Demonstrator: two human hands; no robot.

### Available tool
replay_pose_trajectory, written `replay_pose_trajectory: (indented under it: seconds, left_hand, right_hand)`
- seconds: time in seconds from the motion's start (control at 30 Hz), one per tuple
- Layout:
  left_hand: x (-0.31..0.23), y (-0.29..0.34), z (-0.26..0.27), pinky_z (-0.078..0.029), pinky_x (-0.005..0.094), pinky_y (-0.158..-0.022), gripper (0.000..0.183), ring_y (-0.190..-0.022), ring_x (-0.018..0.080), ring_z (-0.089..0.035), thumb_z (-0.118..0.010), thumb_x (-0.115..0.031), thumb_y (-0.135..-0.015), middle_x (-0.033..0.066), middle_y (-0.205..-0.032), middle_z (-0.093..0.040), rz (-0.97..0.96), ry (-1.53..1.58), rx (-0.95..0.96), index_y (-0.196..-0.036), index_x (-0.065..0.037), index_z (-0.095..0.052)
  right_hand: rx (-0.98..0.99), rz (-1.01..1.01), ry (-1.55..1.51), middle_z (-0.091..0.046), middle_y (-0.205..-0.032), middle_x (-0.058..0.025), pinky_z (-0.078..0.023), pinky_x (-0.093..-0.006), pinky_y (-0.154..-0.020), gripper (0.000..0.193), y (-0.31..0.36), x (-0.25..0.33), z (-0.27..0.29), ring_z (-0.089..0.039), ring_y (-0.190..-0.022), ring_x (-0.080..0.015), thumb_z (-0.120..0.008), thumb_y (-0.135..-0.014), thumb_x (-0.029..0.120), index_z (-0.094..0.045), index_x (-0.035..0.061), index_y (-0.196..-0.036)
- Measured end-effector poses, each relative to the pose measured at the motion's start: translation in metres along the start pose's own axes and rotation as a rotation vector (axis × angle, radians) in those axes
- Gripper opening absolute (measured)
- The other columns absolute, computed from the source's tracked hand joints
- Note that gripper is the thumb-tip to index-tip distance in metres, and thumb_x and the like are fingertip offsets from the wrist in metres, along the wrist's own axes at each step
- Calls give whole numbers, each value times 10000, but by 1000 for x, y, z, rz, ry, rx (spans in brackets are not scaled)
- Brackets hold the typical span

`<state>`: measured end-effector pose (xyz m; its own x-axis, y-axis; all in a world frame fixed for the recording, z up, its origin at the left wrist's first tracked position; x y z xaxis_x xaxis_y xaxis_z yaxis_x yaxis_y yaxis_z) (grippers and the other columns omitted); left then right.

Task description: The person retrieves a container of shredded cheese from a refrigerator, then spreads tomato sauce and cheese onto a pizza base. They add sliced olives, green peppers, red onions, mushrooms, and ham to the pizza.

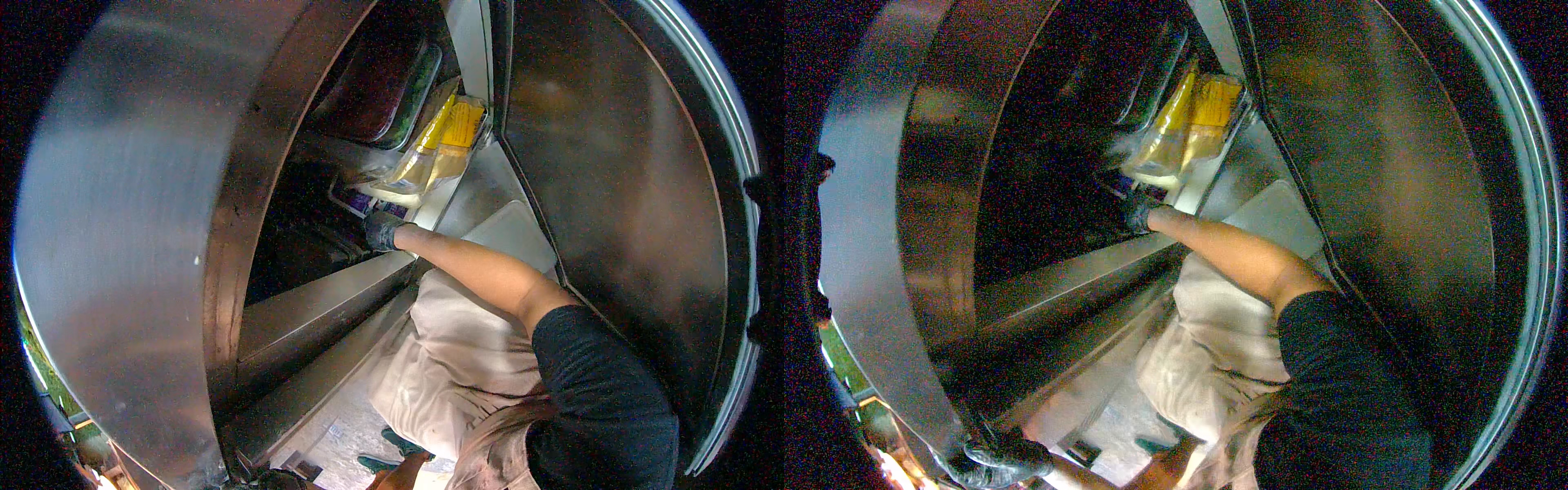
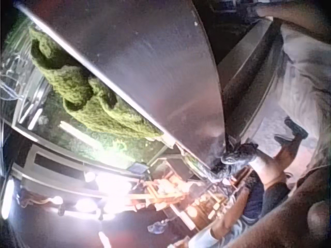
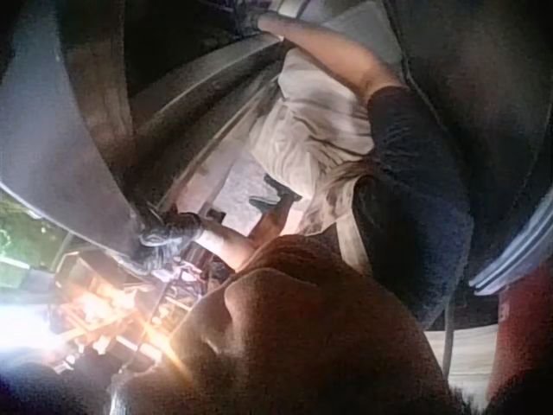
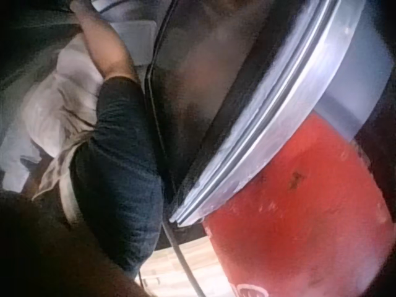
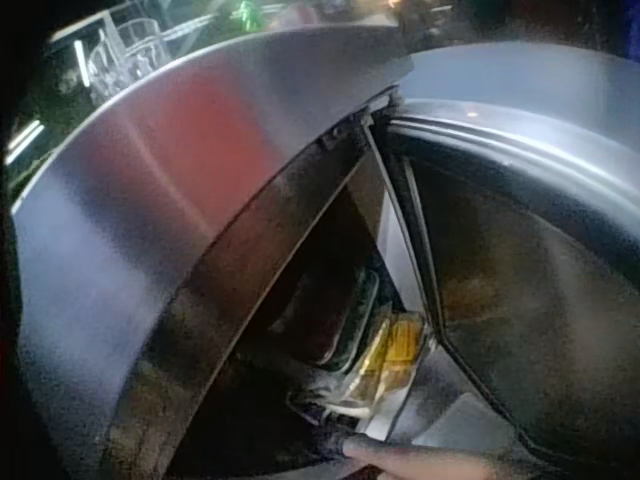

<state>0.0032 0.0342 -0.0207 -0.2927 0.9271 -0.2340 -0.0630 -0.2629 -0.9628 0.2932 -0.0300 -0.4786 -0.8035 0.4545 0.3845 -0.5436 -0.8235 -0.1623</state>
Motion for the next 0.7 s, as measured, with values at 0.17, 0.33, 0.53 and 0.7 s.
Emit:
replay_pose_trajectory:
  seconds: [0.17,0.33,0.53,0.7]
  left_hand:
    - [2,3,-11,-544,491,-677,619,-754,317,-614,-747,-514,-795,245,-913,-684,47,-219,-91,-973,76,-693]
    - [-1,5,-10,-545,487,-688,611,-766,316,-614,-743,-507,-803,244,-926,-683,-26,-96,-88,-987,72,-689]
    - [0,5,-8,-545,482,-701,602,-779,314,-615,-738,-499,-813,242,-942,-681,-37,-83,-86,-1004,68,-684]
    - [-1,6,-6,-545,478,-712,594,-791,313,-615,-733,-493,-821,241,-955,-680,-39,-78,-84,-1018,65,-680]
  right_hand:
    - [118,192,144,-757,-806,-98,-573,-467,-658,184,-5,-6,-9,-724,-750,-326,-657,-802,211,-824,143,-838]
    - [221,245,243,-759,-813,-97,-572,-461,-672,183,-18,-7,-45,-725,-772,-324,-653,-803,207,-823,145,-832]
    - [221,291,227,-768,-832,-88,-572,-441,-704,177,-10,-2,-31,-726,-793,-317,-659,-798,188,-826,152,-842]
    - [369,453,522,-776,-855,-78,-579,-438,-693,171,-10,7,9,-732,-791,-304,-667,-786,163,-827,140,-843]
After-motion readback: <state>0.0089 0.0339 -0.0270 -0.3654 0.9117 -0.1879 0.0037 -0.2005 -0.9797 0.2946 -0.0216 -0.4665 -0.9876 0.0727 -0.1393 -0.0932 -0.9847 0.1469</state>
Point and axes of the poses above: each hand's wrist, its own y-axis away from the middle knuckle, its own z-axis out of the back of the hand, x = y × z, the point moved 2 cm from there along -y, towards the middle knuckle
